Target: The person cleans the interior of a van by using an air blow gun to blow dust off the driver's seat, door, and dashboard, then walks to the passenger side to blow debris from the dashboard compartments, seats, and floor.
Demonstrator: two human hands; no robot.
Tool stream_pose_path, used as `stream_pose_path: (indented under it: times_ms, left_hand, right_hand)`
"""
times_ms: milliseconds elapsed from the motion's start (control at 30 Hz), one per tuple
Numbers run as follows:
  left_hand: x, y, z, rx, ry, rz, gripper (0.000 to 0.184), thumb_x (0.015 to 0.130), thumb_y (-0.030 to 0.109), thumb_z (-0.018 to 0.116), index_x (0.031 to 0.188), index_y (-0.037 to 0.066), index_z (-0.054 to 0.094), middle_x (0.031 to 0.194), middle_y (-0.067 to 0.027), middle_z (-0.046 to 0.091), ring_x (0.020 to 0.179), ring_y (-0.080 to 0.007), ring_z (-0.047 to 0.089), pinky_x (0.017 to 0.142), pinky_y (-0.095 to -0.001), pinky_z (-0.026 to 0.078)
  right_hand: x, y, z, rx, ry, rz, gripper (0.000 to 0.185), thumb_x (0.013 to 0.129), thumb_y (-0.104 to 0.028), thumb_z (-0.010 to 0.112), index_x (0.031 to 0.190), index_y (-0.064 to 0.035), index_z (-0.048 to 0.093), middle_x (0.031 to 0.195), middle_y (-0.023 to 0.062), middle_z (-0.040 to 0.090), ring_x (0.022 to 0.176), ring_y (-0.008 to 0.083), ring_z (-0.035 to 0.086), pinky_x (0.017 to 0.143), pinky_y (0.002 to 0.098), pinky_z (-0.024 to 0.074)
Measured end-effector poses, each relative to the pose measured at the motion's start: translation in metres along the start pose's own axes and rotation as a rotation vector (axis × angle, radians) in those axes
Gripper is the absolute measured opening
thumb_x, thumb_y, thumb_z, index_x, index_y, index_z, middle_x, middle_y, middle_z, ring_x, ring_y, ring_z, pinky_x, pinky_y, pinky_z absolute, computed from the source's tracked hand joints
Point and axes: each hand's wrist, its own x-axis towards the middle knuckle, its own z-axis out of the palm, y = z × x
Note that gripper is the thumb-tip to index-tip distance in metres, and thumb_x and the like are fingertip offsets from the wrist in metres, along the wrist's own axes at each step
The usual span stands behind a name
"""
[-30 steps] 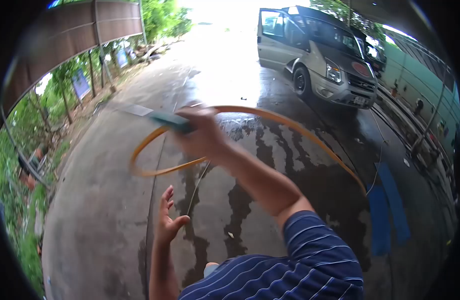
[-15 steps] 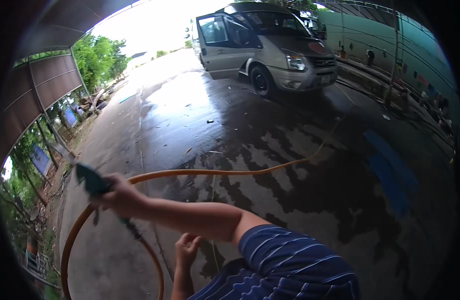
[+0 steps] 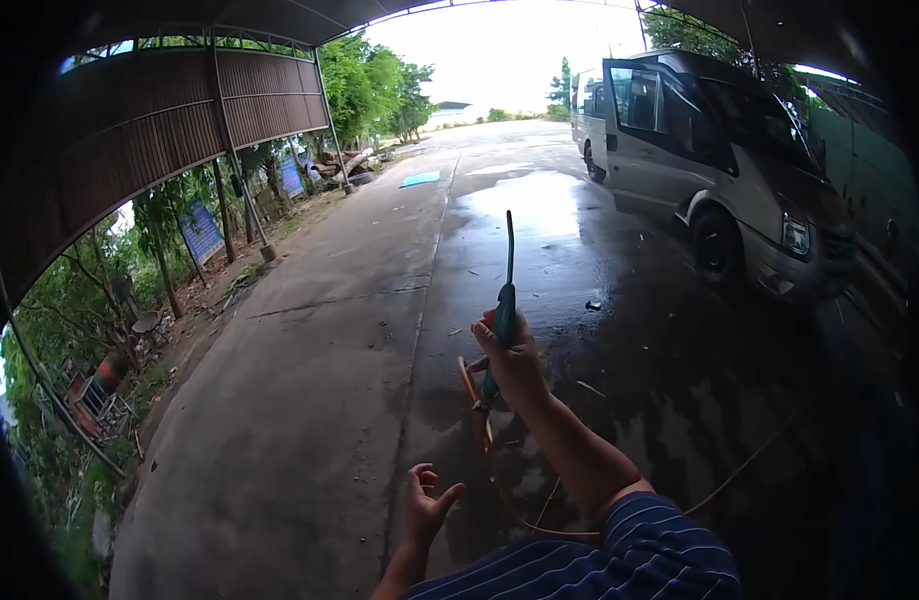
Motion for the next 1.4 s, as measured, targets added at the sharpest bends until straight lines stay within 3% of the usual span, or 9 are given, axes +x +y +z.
stream_pose_path:
  times_ms: [67,233,367,500,567,733,900,1100,1400]
  left_hand:
    - [0.054,-0.025,0.000,0.325,0.111,0.029,0.095,0.057,0.047,0.077,0.128,0.002,0.033,0.122,-0.0178,0.041,0.111,-0.0283,0.042,0.092,-0.0370,0.036]
    - [0.208,-0.127,0.029,0.335,-0.291,0.216,0.111,0.055,0.053,0.076,0.135,0.000,0.021,0.133,-0.0208,0.030,0.126,-0.0344,0.026,0.105,-0.0390,0.020]
    - [0.330,-0.160,0.054,-0.031,-0.811,0.004,0.042,0.079,0.036,0.063,0.110,0.008,0.057,0.098,-0.0127,0.062,0.096,-0.0264,0.058,0.082,-0.0349,0.044]
    - [0.433,-0.200,0.039,0.030,-1.098,-0.161,0.030,0.082,0.032,0.062,0.081,0.002,0.065,0.069,0.0000,0.062,0.069,-0.0091,0.058,0.066,-0.0244,0.046]
    - [0.486,-0.252,0.029,-0.010,-0.923,-0.270,0.027,0.082,0.029,0.064,0.080,0.002,0.064,0.066,0.0049,0.055,0.066,-0.0039,0.050,0.061,-0.0222,0.042]
    - [0.652,-0.265,0.026,-0.130,-0.430,0.119,0.019,0.077,0.016,0.066,0.071,-0.001,0.061,0.056,-0.0002,0.052,0.058,-0.0036,0.045,0.051,-0.0234,0.038]
    - [0.845,-0.129,0.032,0.167,0.010,0.611,0.025,0.071,0.012,0.070,0.056,0.003,0.052,0.048,-0.0083,0.045,0.044,-0.0170,0.046,0.045,-0.0295,0.036]
    - [1.045,-0.092,0.041,0.237,0.272,1.103,0.035,0.071,0.015,0.069,0.053,0.010,0.040,0.050,-0.0043,0.043,0.045,-0.0192,0.044,0.046,-0.0294,0.035]
    - [1.315,-0.122,0.078,0.671,0.302,1.362,0.031,0.075,0.013,0.064,0.057,0.010,0.039,0.051,-0.0052,0.039,0.046,-0.0223,0.045,0.046,-0.0326,0.037]
  right_hand:
    - [0.044,0.033,0.000,-0.070,0.007,0.021,0.029,0.084,-0.016,0.059,0.106,-0.0044,0.044,0.095,0.0085,0.056,0.087,0.0155,0.058,0.050,0.0275,0.0529]
    - [0.141,0.088,-0.003,0.139,-0.108,0.190,0.028,0.085,-0.020,0.058,0.106,-0.0058,0.046,0.093,0.0078,0.056,0.084,0.0155,0.057,0.050,0.0276,0.0513]
    - [0.241,0.091,0.004,0.222,-0.135,0.125,0.028,0.088,-0.022,0.051,0.107,-0.0025,0.050,0.097,0.0161,0.060,0.094,0.0268,0.059,0.049,0.0303,0.0502]
    - [0.341,0.070,-0.023,0.169,0.002,-0.069,0.033,0.090,-0.030,0.046,0.109,-0.0034,0.050,0.101,0.0127,0.060,0.097,0.0248,0.059,0.046,0.0279,0.0483]
    - [0.388,0.067,-0.061,0.145,0.197,-0.135,0.035,0.089,-0.034,0.048,0.109,-0.0050,0.051,0.102,0.0101,0.060,0.097,0.0226,0.059,0.048,0.0262,0.0481]
    - [0.471,0.123,-0.207,0.257,0.442,-0.138,0.039,0.085,-0.038,0.054,0.104,-0.0044,0.051,0.101,0.0083,0.060,0.100,0.0214,0.057,0.062,0.0282,0.0518]
    - [0.581,0.277,-0.285,0.587,0.930,0.143,0.033,0.085,-0.031,0.050,0.093,0.0010,0.051,0.085,0.0129,0.059,0.080,0.0245,0.059,0.070,0.0376,0.0523]
    - [0.724,0.462,-0.287,0.675,0.745,0.561,0.046,0.079,-0.040,0.039,0.093,-0.0007,0.058,0.084,0.0110,0.062,0.079,0.0256,0.059,0.074,0.0487,0.0429]
    - [0.951,0.436,-0.375,0.586,0.622,0.145,0.025,0.084,-0.024,0.049,0.093,-0.0030,0.058,0.090,0.0083,0.062,0.089,0.0220,0.059,0.078,0.0399,0.0447]
